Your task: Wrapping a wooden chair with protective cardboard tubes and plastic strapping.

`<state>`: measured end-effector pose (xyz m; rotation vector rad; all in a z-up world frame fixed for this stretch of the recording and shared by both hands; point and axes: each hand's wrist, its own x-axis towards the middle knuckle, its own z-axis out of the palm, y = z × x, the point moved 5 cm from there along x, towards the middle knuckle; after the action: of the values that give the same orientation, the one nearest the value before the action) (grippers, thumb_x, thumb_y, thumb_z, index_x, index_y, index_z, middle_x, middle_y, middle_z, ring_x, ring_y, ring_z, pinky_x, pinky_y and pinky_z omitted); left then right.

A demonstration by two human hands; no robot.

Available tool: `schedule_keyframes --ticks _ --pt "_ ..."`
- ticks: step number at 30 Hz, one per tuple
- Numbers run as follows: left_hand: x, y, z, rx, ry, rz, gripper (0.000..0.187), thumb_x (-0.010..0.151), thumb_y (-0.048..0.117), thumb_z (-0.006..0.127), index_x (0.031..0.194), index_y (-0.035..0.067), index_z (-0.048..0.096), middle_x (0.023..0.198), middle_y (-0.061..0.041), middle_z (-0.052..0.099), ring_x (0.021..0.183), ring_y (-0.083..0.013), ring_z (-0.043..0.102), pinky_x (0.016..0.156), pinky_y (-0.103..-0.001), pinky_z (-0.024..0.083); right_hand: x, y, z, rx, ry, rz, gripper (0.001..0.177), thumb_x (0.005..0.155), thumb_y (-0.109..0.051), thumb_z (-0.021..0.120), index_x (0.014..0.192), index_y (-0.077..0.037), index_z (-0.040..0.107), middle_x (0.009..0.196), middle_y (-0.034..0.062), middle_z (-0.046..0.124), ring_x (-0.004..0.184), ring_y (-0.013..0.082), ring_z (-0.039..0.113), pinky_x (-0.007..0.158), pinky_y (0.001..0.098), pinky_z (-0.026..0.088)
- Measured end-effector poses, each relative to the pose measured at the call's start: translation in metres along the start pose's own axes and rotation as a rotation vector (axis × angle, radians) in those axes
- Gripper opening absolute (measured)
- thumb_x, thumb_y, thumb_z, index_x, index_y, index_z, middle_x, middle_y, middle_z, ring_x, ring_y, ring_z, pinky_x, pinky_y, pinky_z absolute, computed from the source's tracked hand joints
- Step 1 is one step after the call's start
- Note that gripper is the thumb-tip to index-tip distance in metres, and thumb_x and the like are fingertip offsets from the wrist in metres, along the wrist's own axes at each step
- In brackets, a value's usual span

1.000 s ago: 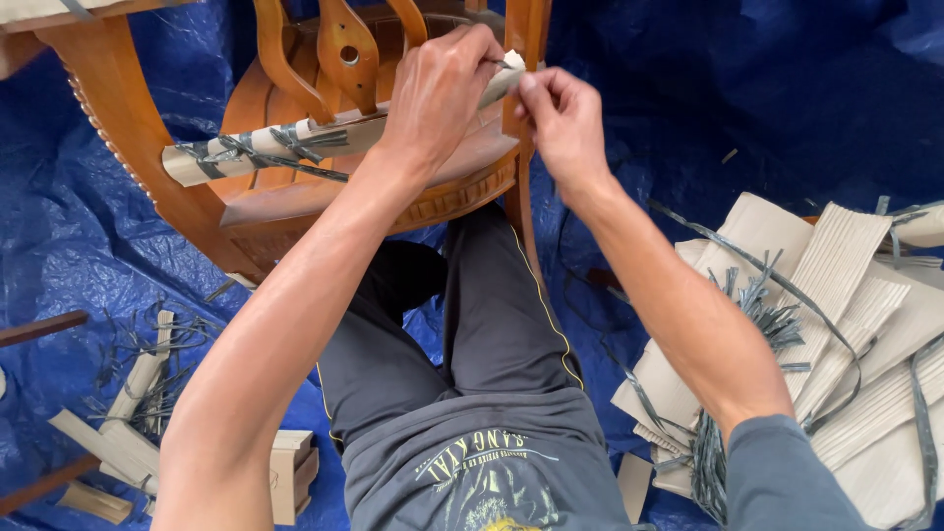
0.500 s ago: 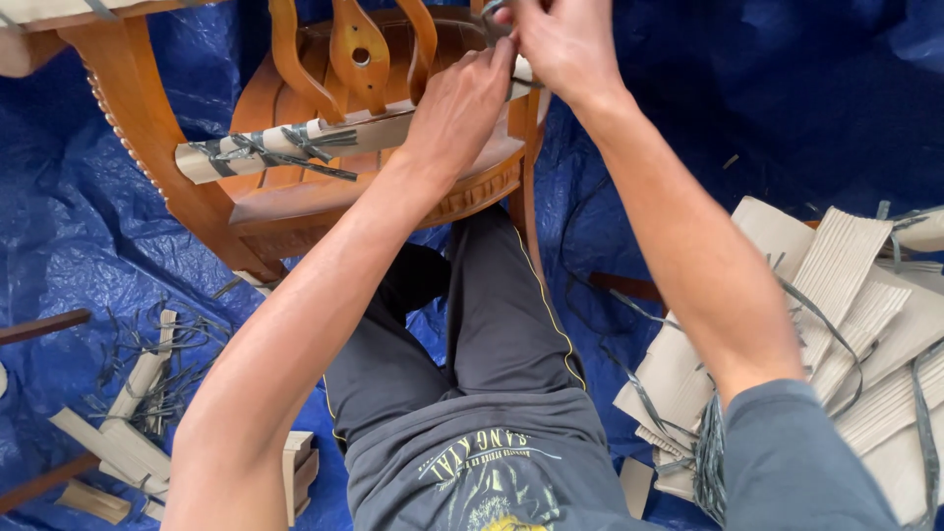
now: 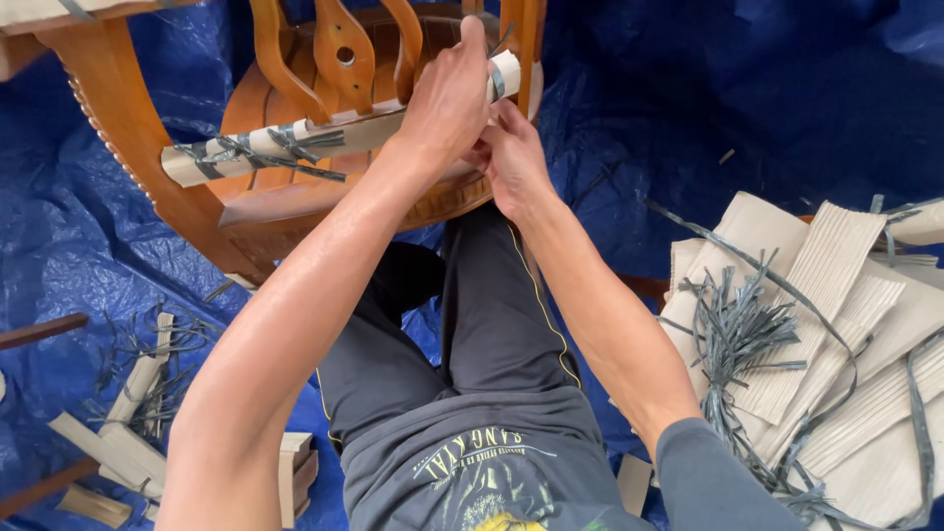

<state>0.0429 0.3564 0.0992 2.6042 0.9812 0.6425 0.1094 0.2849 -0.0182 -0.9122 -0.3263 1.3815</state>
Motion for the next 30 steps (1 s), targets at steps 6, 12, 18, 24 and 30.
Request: schedule_keyframes --ticks 6,12,18,24,30 --pt "-0.001 -0.007 0.004 -0.030 -0.001 -0.027 0.033 0.093 0.003 0.064 0.105 -0.002 0.034 0.087 -0.031 0.066 0.083 -0.0542 0.063 0.068 -0.061 0.050 -0.012 -0.020 0.031 -0.083 0.040 0.053 0.009 0.104 -0.020 0.058 0.107 -0.011 0.058 0.096 0.0008 0.068 0.079 0.0117 0.068 0.064 0.0276 0.058" --pt "0.005 -0.003 -0.001 -0.031 0.015 -0.077 0.036 0.095 0.004 0.064 0.117 -0.004 0.036 0.095 -0.030 0.067 0.085 -0.0521 0.065 0.070 -0.059 0.052 -0.024 -0.020 0.015 -0.240 0.106 0.061 0.010 0.101 -0.018 0.055 0.099 -0.008 0.056 0.087 0.0018 0.068 0.064 0.0133 0.068 0.053 0.0276 0.055" --pt "0.021 -0.003 0.003 -0.009 0.120 -0.053 0.029 0.092 -0.004 0.058 0.121 0.000 0.050 0.106 -0.026 0.068 0.092 -0.0486 0.068 0.073 -0.055 0.055 -0.031 -0.033 -0.001 -0.618 0.096 -0.221 0.010 0.103 -0.013 0.058 0.099 -0.004 0.057 0.075 0.0049 0.063 0.060 0.0139 0.058 0.053 0.0296 0.045" --pt "0.024 0.007 -0.015 -0.096 0.212 -0.050 0.034 0.094 -0.006 0.056 0.126 0.005 0.053 0.104 -0.025 0.068 0.094 -0.0480 0.067 0.070 -0.055 0.053 -0.055 -0.057 -0.001 -1.059 0.109 -0.556 0.007 0.100 -0.008 0.060 0.100 -0.001 0.059 0.073 0.0098 0.064 0.069 0.0178 0.065 0.063 0.0343 0.049" --pt "0.023 0.002 -0.020 -0.288 0.093 0.009 0.012 0.099 -0.004 0.060 0.107 0.000 0.051 0.092 -0.020 0.064 0.088 -0.0420 0.065 0.075 -0.052 0.048 -0.078 -0.065 -0.003 -0.936 0.086 -0.488 0.008 0.104 -0.008 0.061 0.104 0.000 0.058 0.072 0.0056 0.063 0.066 0.0108 0.060 0.062 0.0281 0.048"
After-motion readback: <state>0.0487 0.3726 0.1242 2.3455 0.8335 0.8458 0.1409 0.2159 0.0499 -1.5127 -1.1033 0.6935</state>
